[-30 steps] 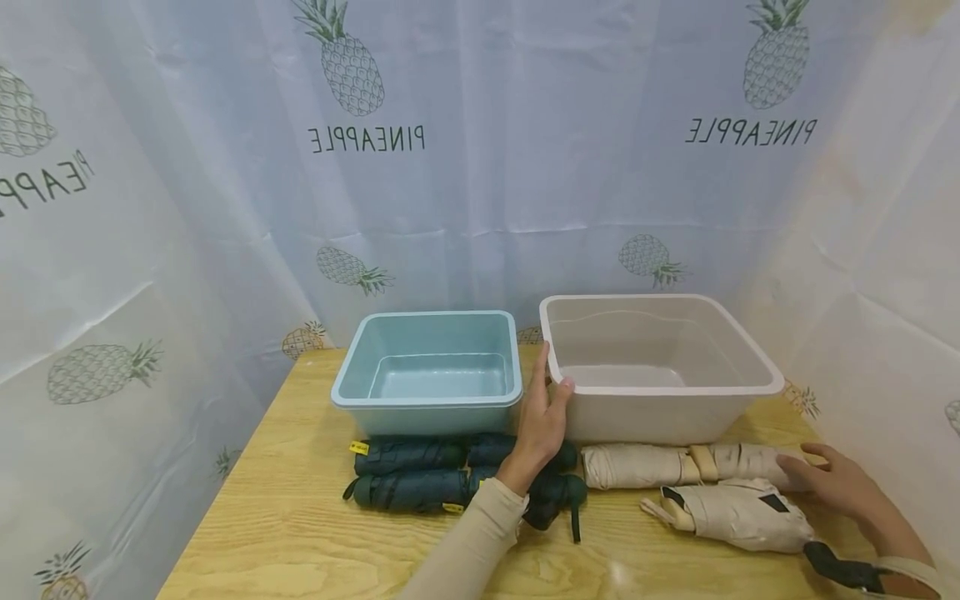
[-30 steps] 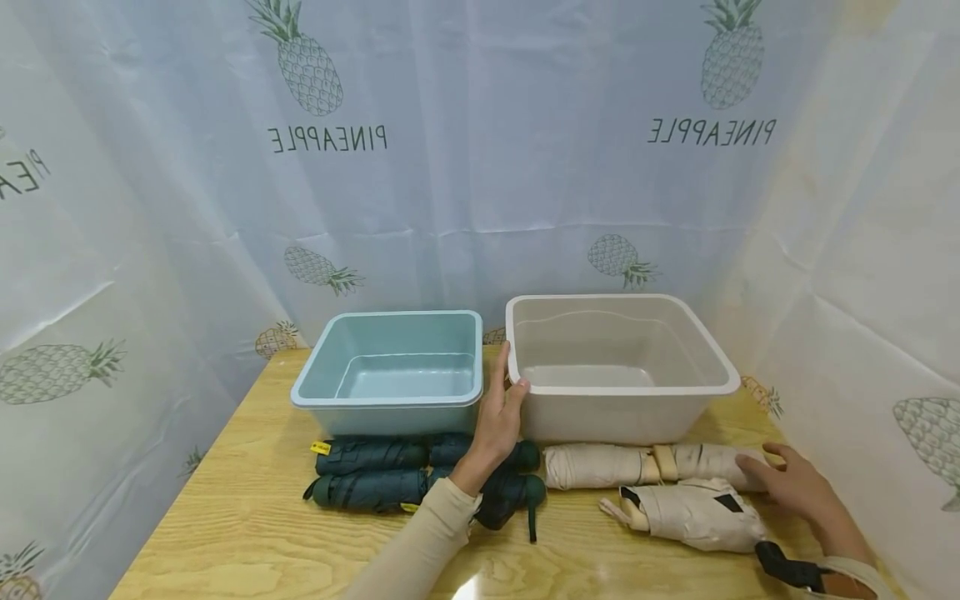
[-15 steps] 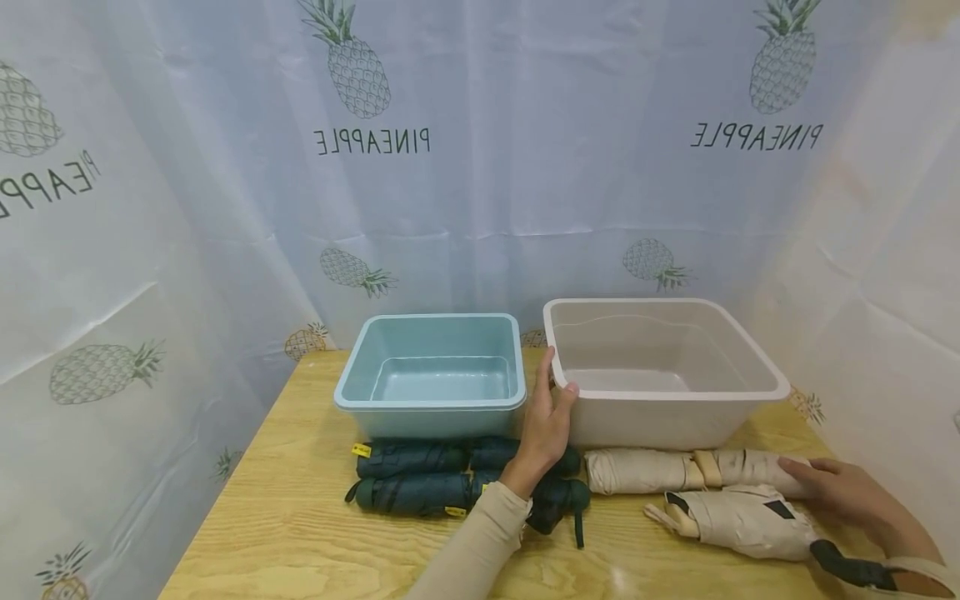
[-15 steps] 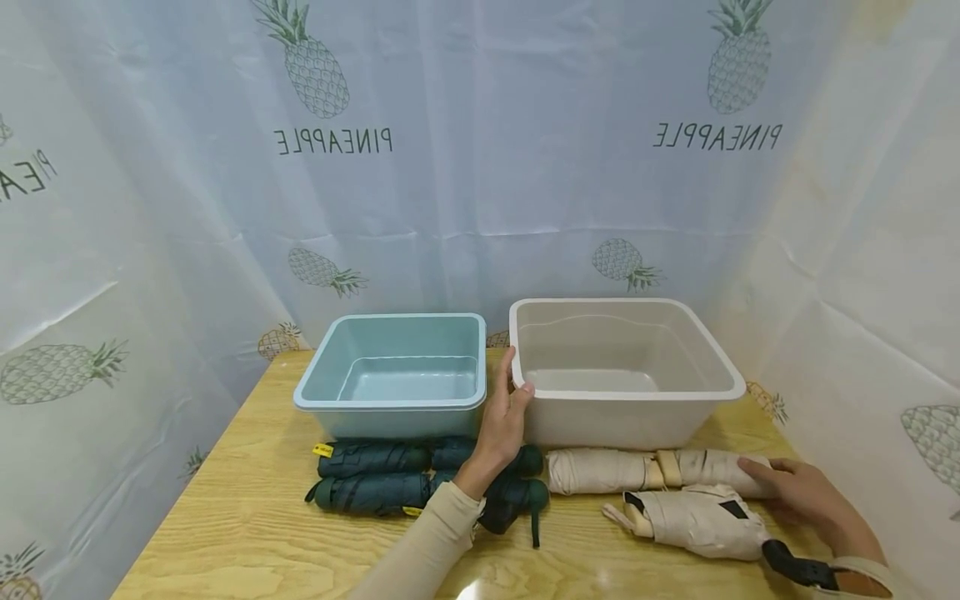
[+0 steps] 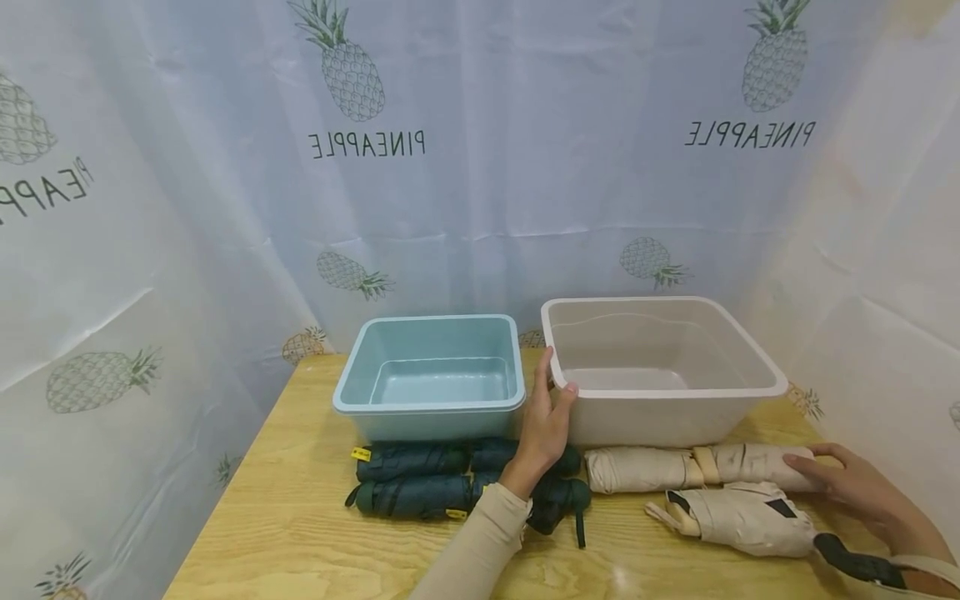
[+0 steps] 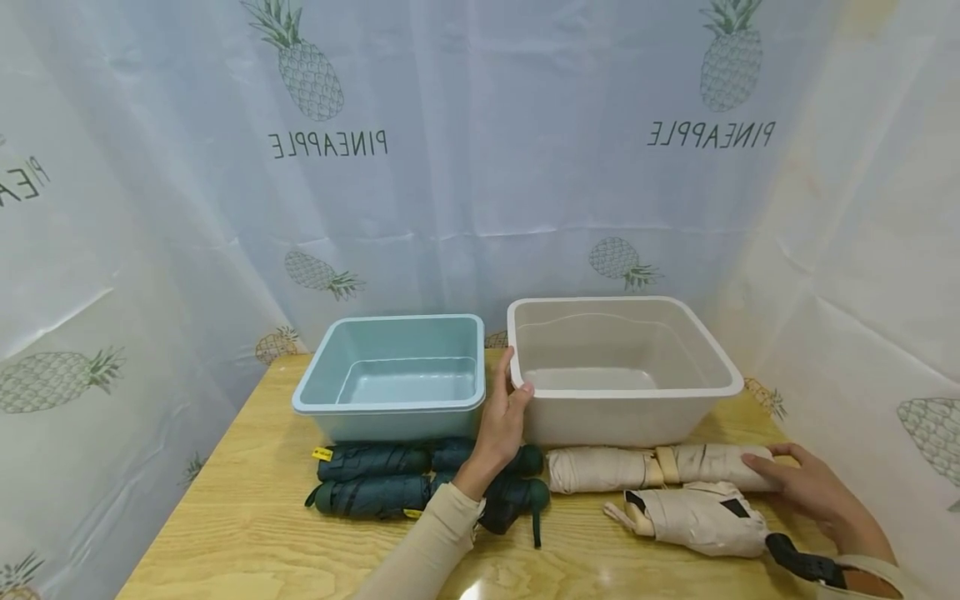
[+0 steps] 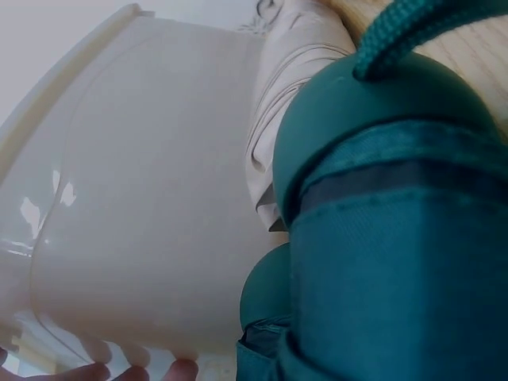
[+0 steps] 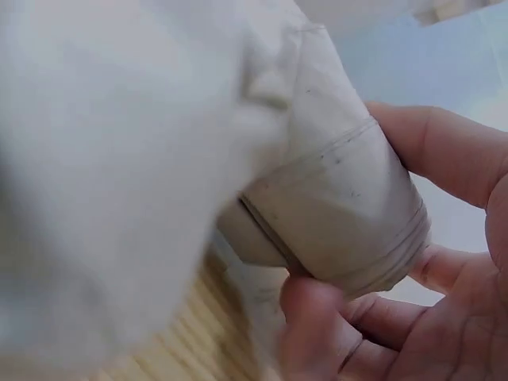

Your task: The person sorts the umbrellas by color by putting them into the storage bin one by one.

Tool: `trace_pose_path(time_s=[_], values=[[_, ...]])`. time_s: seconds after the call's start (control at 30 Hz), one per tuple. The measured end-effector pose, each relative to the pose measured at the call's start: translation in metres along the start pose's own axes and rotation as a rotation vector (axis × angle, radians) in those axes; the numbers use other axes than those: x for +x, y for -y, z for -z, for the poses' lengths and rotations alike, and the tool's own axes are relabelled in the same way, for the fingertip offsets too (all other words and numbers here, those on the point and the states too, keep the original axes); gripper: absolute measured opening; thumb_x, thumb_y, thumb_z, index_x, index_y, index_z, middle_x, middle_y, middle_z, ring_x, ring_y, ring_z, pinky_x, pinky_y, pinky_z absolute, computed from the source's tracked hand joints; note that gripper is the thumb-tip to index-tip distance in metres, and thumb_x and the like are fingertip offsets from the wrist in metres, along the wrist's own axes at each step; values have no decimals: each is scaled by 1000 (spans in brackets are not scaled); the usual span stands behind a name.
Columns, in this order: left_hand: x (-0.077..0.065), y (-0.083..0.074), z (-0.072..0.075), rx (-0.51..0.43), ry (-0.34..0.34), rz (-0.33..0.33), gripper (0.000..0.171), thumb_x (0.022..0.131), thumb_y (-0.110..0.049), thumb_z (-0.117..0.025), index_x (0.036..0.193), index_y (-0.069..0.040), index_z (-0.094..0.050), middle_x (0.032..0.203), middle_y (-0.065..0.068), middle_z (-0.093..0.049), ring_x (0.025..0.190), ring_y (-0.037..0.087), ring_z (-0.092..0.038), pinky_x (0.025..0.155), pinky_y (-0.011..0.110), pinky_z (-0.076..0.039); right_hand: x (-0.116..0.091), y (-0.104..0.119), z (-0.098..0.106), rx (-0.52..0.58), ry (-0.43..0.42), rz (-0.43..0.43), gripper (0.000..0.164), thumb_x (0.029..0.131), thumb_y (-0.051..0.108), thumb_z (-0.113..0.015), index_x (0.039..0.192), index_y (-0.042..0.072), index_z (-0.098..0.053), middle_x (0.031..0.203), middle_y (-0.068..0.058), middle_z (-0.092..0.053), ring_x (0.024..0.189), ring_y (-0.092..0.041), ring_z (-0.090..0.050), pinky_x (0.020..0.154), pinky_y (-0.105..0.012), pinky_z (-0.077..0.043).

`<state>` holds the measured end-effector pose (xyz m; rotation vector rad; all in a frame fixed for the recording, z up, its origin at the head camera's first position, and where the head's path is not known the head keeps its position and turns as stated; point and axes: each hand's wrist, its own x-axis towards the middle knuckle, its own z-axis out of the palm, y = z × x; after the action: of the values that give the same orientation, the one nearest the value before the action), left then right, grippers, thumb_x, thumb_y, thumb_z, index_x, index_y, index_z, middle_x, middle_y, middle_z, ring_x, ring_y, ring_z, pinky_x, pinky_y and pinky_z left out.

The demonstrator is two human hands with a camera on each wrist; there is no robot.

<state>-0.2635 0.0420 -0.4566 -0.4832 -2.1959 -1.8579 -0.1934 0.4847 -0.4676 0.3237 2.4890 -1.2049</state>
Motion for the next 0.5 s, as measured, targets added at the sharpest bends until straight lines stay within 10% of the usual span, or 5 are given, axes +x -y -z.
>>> trace_pose_path(time_s=[0.2, 0.33, 0.5], values=[[0, 0, 1, -7, -4, -9, 69, 102, -47, -47, 163, -37, -19, 154, 8, -50, 139, 25, -50, 111, 57, -41, -5, 8, -3, 156, -13, 47, 93, 108, 47, -44, 156, -15, 6, 148, -50, -23, 92, -4, -68, 87, -40, -61], [0, 1, 0, -8, -1, -10, 68, 102, -47, -47, 163, -38, -19, 153, 7, -50, 138, 24, -51, 110, 56, -42, -9, 13, -3, 179, -14, 78, 90, 109, 46, -42, 158, -11, 7, 152, -51, -12, 94, -5, -69, 88, -43, -61], [0, 1, -1, -5, 2, -2, 68, 101, -48, -47, 163, -38, -19, 152, 8, -50, 136, 25, -52, 109, 56, -43, -13, 15, -4, 195, -49, 121, 73, 109, 40, -45, 163, 7, -10, 124, -34, -59, 94, -12, -74, 85, -40, -62]])
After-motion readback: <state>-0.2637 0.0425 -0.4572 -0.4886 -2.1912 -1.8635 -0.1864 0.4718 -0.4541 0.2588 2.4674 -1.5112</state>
